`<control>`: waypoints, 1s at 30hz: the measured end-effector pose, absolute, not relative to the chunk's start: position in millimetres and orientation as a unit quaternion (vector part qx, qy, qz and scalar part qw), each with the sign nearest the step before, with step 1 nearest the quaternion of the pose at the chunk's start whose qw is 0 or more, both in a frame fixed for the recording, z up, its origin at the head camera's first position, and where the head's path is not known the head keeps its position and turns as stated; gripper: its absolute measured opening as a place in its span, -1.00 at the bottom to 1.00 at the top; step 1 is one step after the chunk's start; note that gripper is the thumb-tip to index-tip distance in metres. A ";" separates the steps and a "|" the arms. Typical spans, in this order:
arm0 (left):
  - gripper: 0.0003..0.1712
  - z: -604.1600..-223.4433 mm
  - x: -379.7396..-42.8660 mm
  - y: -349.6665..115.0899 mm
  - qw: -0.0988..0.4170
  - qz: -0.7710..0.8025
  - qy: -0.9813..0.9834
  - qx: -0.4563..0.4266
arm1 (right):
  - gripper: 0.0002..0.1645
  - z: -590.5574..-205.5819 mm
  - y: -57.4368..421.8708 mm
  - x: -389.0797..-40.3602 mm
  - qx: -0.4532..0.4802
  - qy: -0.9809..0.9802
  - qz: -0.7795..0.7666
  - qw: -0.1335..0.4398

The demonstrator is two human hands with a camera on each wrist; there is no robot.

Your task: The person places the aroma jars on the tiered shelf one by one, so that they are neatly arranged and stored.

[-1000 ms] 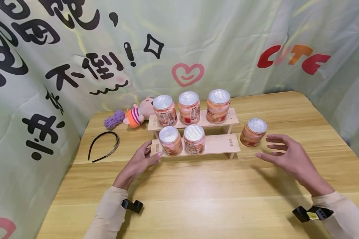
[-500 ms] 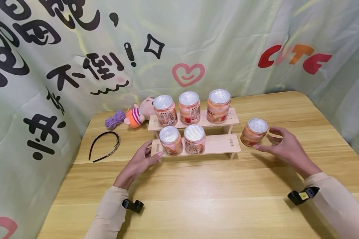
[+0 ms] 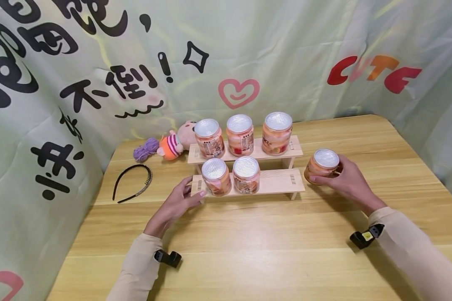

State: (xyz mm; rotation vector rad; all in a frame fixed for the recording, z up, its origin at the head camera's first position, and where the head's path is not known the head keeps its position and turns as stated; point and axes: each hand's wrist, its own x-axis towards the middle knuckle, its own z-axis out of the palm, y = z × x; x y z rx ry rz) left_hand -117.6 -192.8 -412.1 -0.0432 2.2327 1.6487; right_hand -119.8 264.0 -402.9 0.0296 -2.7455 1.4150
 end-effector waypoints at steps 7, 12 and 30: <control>-0.12 -411.9 -117.8 -192.5 0.184 0.585 0.789 -0.014 | -0.09 -400.6 264.9 -119.0 -0.009 -0.891 0.454 0.026; -0.13 -411.8 -117.9 -192.7 0.186 0.588 0.787 -0.014 | -0.10 -393.2 267.6 -113.7 -0.013 -0.892 0.452 0.026; -0.13 -412.8 -117.7 -194.3 0.182 0.587 0.788 -0.004 | -0.18 -362.1 248.2 -89.0 0.048 -0.885 0.460 0.047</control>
